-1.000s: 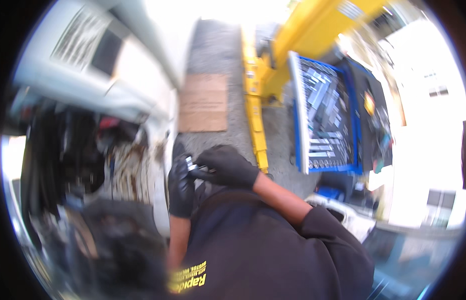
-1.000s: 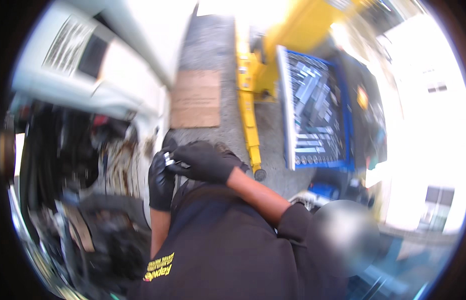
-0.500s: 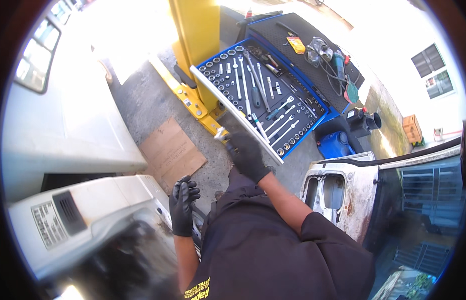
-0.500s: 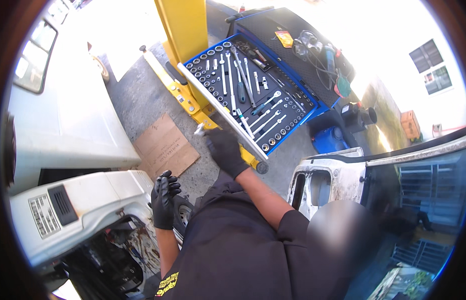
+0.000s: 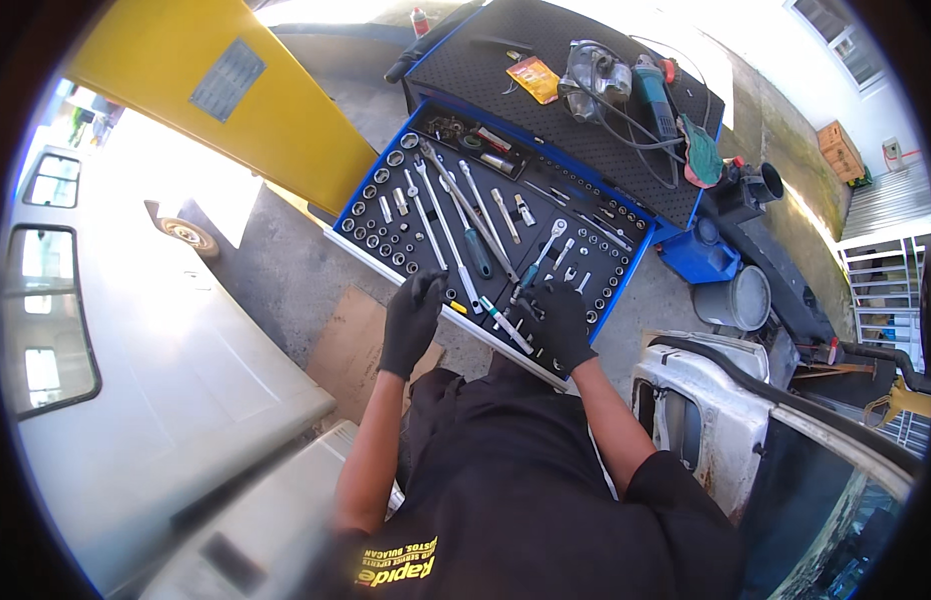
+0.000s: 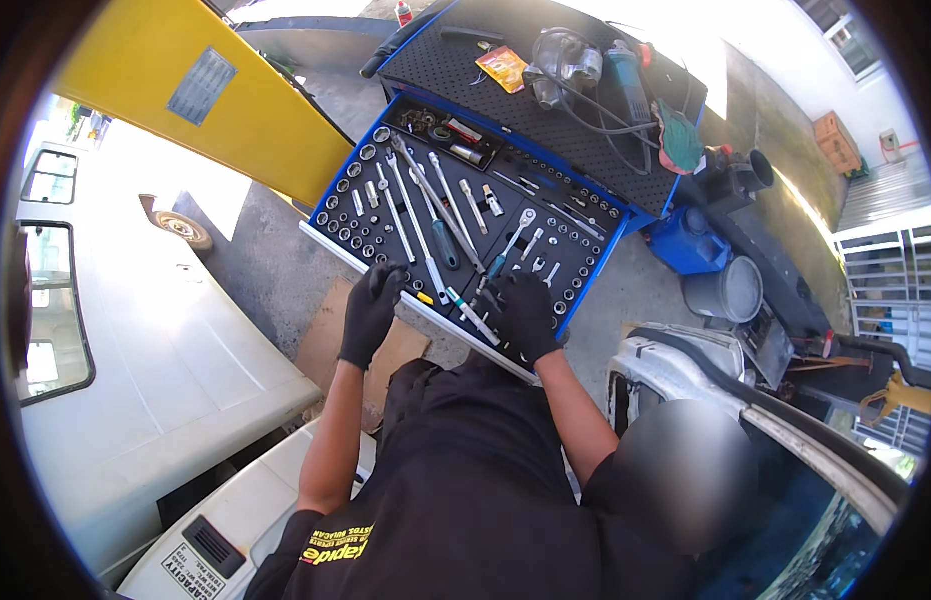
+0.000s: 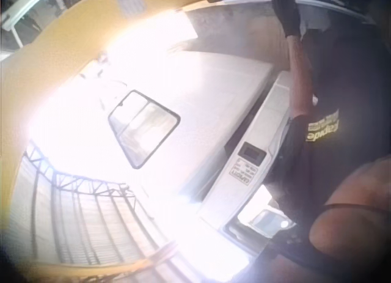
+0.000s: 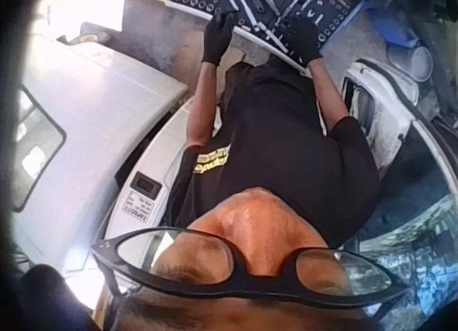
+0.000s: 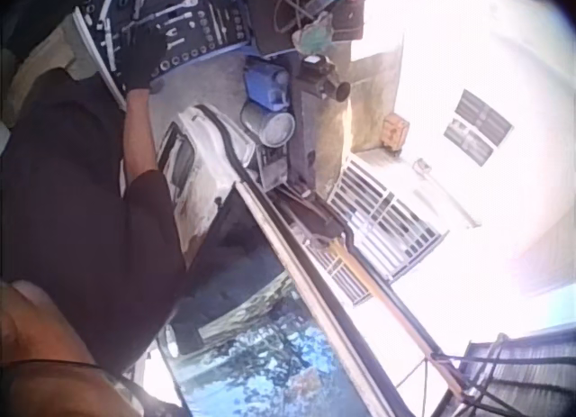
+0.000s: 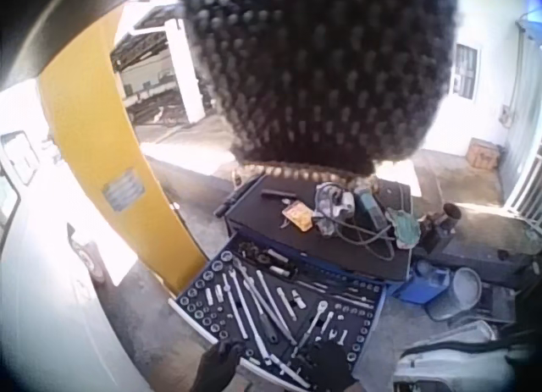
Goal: The person selects a socket wrench from a tool chest and uses it to tighten bolts on a car battery located under the hood. The person then uses a screwdriver to adjust the battery terminals.
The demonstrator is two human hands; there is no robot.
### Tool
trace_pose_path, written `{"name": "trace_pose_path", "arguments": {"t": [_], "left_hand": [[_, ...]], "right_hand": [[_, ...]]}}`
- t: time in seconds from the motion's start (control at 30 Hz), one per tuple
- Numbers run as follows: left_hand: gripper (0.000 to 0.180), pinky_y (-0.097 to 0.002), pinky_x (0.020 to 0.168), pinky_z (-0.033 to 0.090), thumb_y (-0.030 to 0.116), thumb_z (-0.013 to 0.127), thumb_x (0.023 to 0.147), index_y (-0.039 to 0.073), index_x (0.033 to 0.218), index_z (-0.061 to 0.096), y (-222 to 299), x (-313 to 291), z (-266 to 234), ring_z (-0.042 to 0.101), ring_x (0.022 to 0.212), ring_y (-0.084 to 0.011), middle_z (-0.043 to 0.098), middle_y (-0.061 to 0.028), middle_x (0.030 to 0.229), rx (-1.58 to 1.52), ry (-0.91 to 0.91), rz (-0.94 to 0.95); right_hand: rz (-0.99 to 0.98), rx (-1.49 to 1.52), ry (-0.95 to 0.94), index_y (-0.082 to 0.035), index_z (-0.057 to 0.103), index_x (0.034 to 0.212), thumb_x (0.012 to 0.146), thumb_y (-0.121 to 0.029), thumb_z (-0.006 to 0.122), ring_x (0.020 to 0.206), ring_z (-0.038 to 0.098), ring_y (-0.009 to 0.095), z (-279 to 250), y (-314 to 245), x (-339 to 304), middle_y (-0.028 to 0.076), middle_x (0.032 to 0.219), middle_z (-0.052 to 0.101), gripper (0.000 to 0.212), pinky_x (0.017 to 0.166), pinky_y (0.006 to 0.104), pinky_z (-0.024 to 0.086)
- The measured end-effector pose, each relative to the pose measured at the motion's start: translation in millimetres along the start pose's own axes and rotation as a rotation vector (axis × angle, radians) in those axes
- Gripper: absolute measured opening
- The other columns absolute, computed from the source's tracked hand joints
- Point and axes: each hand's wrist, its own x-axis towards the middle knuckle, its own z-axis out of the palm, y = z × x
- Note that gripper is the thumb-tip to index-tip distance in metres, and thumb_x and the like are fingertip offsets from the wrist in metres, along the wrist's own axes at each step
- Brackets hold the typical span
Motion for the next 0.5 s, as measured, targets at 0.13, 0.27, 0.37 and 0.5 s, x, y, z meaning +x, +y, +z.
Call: {"name": "trace_pose_path", "arguments": {"t": [0.13,0.27,0.37,0.5], "left_hand": [[0.020,-0.0399,0.077,0.054,0.014,0.060,0.101,0.004,0.113,0.072,13.4,106.4,13.1,0.070,0.086,-0.0307,0.073,-0.0143,0.102,0.421,-0.051,0.247],[0.024,-0.0474,0.085,0.057,0.010,0.061,0.094,0.009,0.116,0.071,-3.1,223.8,8.3,0.069,0.099,-0.0370,0.071,-0.0143,0.116,0.861,-0.032,0.701],[0.028,-0.0490,0.089,0.057,0.009,0.061,0.091,0.012,0.118,0.071,-5.0,298.0,-4.6,0.069,0.104,-0.0362,0.069,-0.0138,0.119,1.049,-0.040,0.759],[0.028,-0.0496,0.090,0.058,0.014,0.064,0.090,0.012,0.117,0.071,-8.3,363.6,-19.5,0.070,0.108,-0.0374,0.071,-0.0152,0.121,1.190,-0.235,0.653]], "right_hand": [[0.181,0.044,0.174,-0.010,0.074,0.115,0.090,-0.029,0.076,0.100,0.066,0.037,10.3,13.9,58.0,0.016,0.105,0.070,0.031,0.087,0.0494,0.053],[0.295,0.037,0.238,-0.011,0.071,0.120,0.089,-0.028,0.076,0.101,0.066,0.038,28.7,32.0,131.0,0.019,0.110,0.069,0.036,0.087,0.0505,0.054],[0.197,-0.021,0.353,-0.011,0.072,0.120,0.088,-0.023,0.076,0.102,0.067,0.039,42.8,38.2,173.0,0.021,0.112,0.069,0.035,0.087,0.0508,0.054],[0.087,-0.073,0.243,-0.009,0.071,0.115,0.084,-0.016,0.076,0.099,0.067,0.040,55.2,44.7,204.4,0.021,0.109,0.067,0.032,0.086,0.0500,0.055]]}}
